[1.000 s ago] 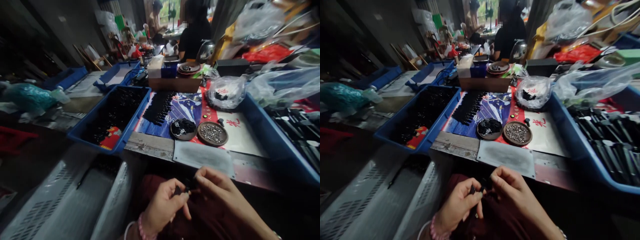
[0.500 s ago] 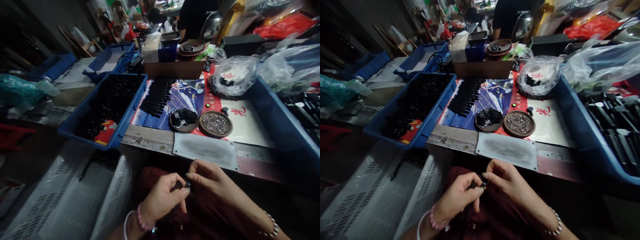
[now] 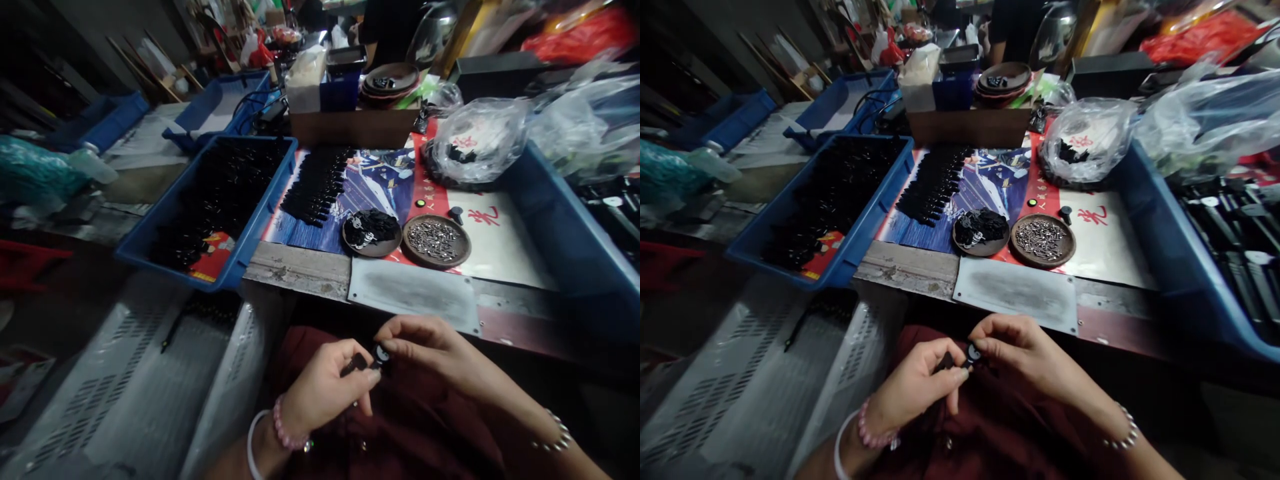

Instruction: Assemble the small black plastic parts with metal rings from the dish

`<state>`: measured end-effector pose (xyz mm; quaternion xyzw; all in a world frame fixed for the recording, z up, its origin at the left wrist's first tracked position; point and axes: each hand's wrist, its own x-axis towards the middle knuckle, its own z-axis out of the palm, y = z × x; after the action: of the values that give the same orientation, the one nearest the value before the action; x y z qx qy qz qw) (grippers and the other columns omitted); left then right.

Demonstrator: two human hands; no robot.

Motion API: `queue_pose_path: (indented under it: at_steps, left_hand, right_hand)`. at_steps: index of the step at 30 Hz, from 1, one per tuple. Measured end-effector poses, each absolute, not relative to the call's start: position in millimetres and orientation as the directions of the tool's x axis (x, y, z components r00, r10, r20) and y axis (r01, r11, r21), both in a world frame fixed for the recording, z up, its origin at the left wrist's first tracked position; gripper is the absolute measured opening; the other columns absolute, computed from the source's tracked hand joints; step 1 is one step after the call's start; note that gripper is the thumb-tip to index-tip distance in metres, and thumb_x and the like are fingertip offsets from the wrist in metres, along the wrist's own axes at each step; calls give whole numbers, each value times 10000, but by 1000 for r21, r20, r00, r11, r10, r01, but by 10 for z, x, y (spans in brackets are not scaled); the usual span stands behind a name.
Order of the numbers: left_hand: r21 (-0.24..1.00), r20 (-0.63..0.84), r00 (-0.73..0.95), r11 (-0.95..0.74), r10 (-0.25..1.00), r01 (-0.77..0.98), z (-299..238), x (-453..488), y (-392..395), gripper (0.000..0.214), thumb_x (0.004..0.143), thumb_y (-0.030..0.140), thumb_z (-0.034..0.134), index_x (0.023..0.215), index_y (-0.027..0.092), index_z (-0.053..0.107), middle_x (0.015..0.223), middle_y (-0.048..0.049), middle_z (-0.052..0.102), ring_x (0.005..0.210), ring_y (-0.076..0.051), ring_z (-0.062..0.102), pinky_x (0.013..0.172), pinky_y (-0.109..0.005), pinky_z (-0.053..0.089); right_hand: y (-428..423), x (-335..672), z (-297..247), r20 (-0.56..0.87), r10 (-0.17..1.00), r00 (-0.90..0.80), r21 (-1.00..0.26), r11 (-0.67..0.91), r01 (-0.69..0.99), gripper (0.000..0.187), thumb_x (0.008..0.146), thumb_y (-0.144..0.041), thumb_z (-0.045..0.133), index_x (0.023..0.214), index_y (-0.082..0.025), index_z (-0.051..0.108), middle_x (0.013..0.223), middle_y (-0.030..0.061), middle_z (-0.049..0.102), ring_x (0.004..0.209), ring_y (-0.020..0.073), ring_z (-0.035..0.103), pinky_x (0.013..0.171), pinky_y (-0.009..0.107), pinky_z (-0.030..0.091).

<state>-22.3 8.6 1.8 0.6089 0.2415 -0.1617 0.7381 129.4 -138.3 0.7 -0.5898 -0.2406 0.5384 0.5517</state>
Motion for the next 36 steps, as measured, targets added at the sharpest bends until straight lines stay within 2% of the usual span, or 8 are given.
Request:
queue_pose_path:
  at_steps: [5, 10, 19, 23, 32, 36]
  left_hand:
    - [820, -561, 826, 171, 54, 546, 22, -225, 87, 145, 859, 308, 619, 849, 172, 571, 514, 33, 609, 460, -89, 476, 518, -209, 344]
    - [814, -573, 818, 155, 55, 560, -17, -223, 108, 133, 851, 288, 622, 826, 168, 570, 540, 28, 608, 486, -94, 493, 543, -217, 369]
    - [831, -547, 836, 153, 55, 534, -6, -202, 135, 144, 855, 297, 623, 824, 173, 556, 585, 32, 578, 539, -105, 514, 581, -229, 397]
    - [822, -560, 828, 153, 40, 548, -1, -210, 141, 146, 848, 301, 630, 831, 173, 562, 587, 24, 592, 538, -114, 526, 560, -228, 398]
    - [830, -552, 833, 136, 49, 542, -16, -198, 129, 166, 859, 325, 619, 815, 172, 570, 576, 26, 587, 528, -115, 518, 550, -226, 386]
    - [834, -542, 839, 151, 50, 530, -23, -188, 129, 210, 874, 370, 612, 814, 174, 569, 573, 32, 582, 525, -108, 520, 555, -216, 392]
  right_hand:
    - [-1361, 1251, 17, -344, 895, 283, -935, -299, -190, 311, 915, -450, 626, 880, -149, 692, 804, 38, 659, 726, 158, 547, 663, 253, 437]
    - [-1371, 1230, 3, -329, 904, 274, -943, -298, -150, 289, 933, -429, 605, 907, -159, 704, 840, 41, 682, 764, 166, 574, 697, 249, 456]
    - [-1343, 1185, -59, -385, 838, 387, -909, -271, -318, 338, 845, -498, 697, 837, -160, 694, 704, 25, 636, 617, 147, 529, 580, 261, 426]
    - [-1369, 1155, -101, -391, 818, 423, -905, -257, -339, 332, 837, -486, 712, 859, -156, 684, 706, 22, 633, 605, 138, 531, 568, 253, 437]
    - [-1403, 1106, -165, -342, 781, 523, -934, -219, -283, 236, 859, -415, 705, 915, -186, 691, 768, 25, 673, 657, 160, 595, 608, 263, 487]
    - [-1406, 1088, -116, -268, 762, 590, -963, -236, -133, 198, 862, -388, 688, 878, -191, 698, 756, 27, 678, 671, 174, 606, 608, 262, 489]
